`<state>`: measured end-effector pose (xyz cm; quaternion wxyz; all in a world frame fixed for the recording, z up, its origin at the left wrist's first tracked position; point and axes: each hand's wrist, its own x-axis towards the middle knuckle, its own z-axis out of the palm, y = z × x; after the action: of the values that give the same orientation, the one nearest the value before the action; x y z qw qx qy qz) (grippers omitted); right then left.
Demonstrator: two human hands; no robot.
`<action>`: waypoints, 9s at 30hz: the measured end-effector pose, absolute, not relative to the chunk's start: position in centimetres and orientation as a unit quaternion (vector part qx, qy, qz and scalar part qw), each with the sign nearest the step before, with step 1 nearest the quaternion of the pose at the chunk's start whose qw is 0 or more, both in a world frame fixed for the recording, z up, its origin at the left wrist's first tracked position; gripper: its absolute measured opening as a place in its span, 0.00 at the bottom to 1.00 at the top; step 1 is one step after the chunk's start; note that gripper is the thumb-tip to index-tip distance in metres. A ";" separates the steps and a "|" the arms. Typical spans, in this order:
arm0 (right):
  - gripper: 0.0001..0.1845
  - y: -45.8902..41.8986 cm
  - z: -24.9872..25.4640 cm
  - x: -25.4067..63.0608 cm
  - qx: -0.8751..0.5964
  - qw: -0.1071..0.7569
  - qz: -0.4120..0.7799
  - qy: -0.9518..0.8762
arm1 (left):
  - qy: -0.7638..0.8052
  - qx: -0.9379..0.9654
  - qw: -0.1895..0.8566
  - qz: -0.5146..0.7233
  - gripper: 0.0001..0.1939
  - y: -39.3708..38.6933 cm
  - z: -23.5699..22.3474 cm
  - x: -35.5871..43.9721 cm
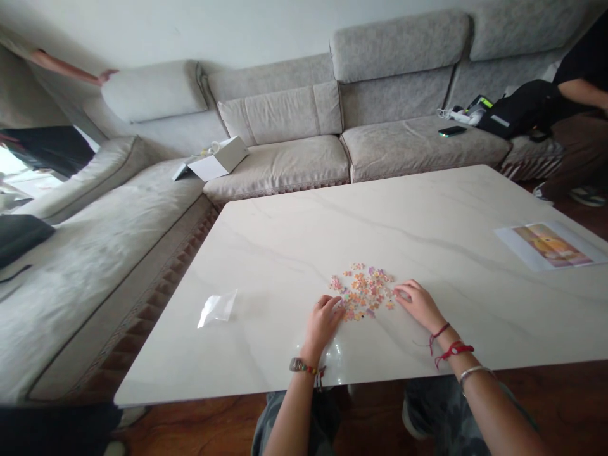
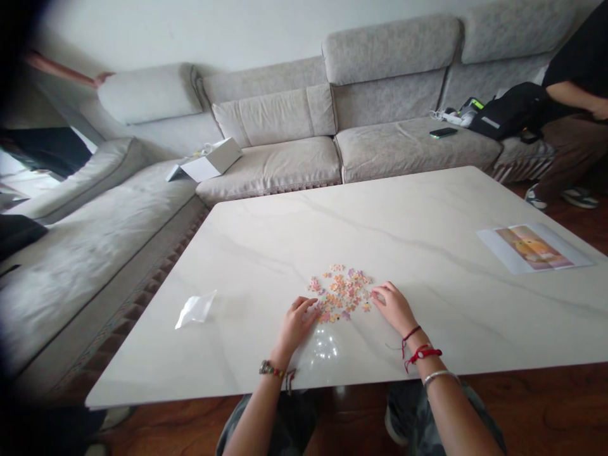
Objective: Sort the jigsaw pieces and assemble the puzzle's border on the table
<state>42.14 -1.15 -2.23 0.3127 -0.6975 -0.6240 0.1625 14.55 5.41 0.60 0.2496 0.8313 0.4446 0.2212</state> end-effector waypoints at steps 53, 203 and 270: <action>0.29 4.7 -1.3 37.7 -0.639 0.066 0.013 -0.767 | 0.512 0.856 0.060 0.038 0.28 8.2 0.3 18.9; 0.08 8.6 3.0 31.3 -0.658 0.119 0.128 -0.733 | 0.482 0.858 0.120 0.129 0.11 11.1 0.7 17.1; 0.11 -0.5 1.5 35.0 -0.683 0.200 0.241 -0.660 | 0.404 0.891 0.163 0.130 0.09 11.5 1.3 18.5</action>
<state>35.05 -0.50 1.51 0.2005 -0.6826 -0.6601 0.2410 18.52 11.47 1.27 0.1627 0.8907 0.4041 0.1301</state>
